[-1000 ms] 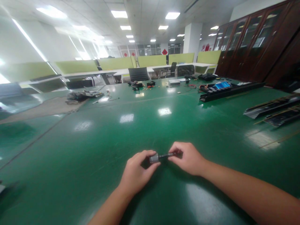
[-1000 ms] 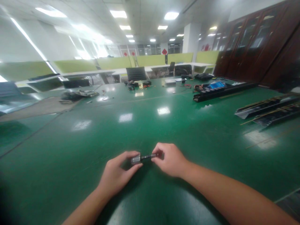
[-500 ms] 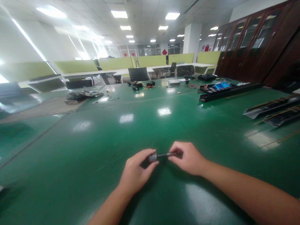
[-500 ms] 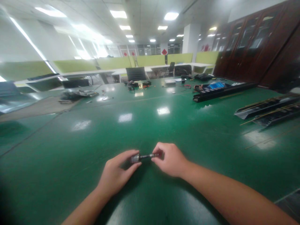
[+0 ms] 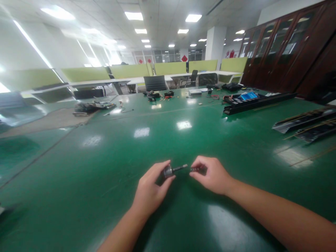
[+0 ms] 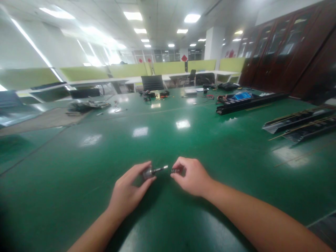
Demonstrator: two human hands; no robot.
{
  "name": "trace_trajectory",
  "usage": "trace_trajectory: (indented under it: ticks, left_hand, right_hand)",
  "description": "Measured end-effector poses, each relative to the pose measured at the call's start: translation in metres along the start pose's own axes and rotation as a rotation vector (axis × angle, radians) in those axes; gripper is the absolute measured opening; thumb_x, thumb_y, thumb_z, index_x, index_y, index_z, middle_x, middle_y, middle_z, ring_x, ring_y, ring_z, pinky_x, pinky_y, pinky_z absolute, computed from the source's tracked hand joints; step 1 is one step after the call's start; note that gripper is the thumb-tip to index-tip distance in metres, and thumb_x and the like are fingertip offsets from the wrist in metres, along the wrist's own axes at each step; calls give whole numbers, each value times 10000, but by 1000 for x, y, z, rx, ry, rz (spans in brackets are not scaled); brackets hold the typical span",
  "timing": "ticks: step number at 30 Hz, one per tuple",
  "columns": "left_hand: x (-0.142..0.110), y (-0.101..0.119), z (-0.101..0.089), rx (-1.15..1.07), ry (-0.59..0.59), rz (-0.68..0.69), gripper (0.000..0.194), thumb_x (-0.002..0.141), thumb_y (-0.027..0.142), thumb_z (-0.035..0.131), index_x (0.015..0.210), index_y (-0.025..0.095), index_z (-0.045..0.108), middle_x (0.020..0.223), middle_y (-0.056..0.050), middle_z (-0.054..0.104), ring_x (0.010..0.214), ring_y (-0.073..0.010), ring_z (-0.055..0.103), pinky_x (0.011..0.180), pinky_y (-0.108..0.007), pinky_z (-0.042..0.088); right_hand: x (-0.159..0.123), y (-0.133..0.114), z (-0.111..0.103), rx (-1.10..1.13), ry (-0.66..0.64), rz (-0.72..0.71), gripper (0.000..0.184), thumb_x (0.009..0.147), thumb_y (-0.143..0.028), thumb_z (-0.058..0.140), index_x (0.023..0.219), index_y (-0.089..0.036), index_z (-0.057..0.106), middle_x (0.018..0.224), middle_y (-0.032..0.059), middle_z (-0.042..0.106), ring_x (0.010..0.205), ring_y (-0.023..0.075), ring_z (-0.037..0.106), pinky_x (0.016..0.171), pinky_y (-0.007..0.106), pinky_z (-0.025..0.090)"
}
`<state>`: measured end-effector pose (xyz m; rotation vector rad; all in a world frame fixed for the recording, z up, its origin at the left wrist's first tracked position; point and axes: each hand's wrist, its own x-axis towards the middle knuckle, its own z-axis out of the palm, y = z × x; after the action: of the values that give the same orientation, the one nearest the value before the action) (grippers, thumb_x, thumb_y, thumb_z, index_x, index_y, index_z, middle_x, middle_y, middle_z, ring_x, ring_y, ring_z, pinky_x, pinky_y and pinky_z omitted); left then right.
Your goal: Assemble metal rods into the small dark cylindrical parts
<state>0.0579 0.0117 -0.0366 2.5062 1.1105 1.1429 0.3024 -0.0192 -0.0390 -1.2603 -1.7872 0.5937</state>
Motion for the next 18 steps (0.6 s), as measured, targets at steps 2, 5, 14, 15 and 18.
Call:
trace_trajectory:
  ticks: [2,5,14,15,18]
  left_hand:
    - [2,-2,-2,9,45,-19,346,879,264,670,1220,228,624,1136,-71,689,1033,-208,664,951,-352,546]
    - [4,-8,-3,-3,98,-105,274,873,302,674,1133,218,650,1077,-69,680,992,-214,663,925,-364,546]
    - [3,-41,-58,-24,171,-518,460,774,501,695,1084,171,615,1052,-88,712,989,-255,697,965,-405,530]
    - [-1,-46,-74,86,149,-594,471,767,514,684,1095,180,632,1084,-82,718,1037,-273,686,985,-422,516]
    - [-29,-69,-120,372,92,-781,469,754,541,655,1102,227,667,1065,-36,748,1048,-306,687,911,-428,543]
  right_hand:
    - [1,0,-1,0,27,-10,89,789,-202,743,860,-193,689,805,18,730,735,171,676,695,274,502]
    - [1,1,-1,1,36,-18,96,792,-215,746,867,-190,691,805,21,732,734,170,678,697,274,503]
    - [1,2,3,43,-4,3,99,807,-256,736,849,-180,689,773,15,718,703,157,663,675,263,493]
    - [1,2,4,49,-17,6,101,807,-259,735,853,-181,689,773,14,718,700,155,662,671,261,492]
    - [1,2,6,57,-42,8,101,804,-258,734,856,-185,690,779,12,719,702,155,662,670,261,489]
